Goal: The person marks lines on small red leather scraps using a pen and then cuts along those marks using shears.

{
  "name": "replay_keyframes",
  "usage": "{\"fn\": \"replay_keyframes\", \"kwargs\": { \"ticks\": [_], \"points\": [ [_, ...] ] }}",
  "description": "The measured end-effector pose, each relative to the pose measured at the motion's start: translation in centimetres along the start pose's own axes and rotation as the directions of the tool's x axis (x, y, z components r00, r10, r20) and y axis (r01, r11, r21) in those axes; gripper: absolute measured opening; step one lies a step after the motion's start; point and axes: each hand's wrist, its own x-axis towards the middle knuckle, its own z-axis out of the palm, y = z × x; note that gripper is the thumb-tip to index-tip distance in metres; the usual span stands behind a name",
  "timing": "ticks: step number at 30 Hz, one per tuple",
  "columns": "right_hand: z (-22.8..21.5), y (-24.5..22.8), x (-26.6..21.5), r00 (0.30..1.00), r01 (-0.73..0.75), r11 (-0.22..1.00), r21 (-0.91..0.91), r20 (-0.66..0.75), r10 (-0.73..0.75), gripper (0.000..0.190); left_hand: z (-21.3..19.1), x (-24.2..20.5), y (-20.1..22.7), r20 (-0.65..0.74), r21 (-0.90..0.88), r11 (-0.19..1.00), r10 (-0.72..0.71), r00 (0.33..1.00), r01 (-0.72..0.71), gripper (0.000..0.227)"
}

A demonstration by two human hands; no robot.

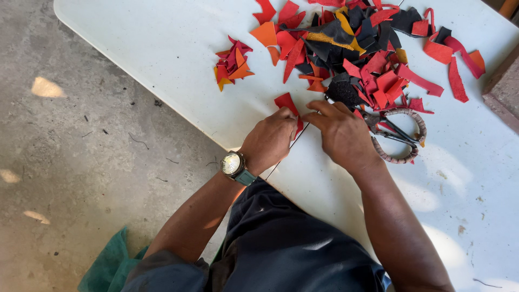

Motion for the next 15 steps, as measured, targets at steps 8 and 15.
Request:
{"fn": "replay_keyframes", "kwargs": {
  "ticks": [8, 15],
  "points": [
    [-0.8, 2.7, -2.5, 0.998, -0.027, 0.993, -0.113, 0.055, 0.033, 0.027, -0.2, 0.1, 0.2, 0.029, 0.005, 1.0, -0.012, 1.0, 0.012, 0.007],
    [-2.5, 4.5, -3.5, 0.994, 0.038, 0.974, -0.224, 0.111, -0.013, 0.025, -0.3, 0.0, 0.2, 0.029, 0.031, 0.999, -0.008, 1.0, 0.007, 0.007]
  ]
}}
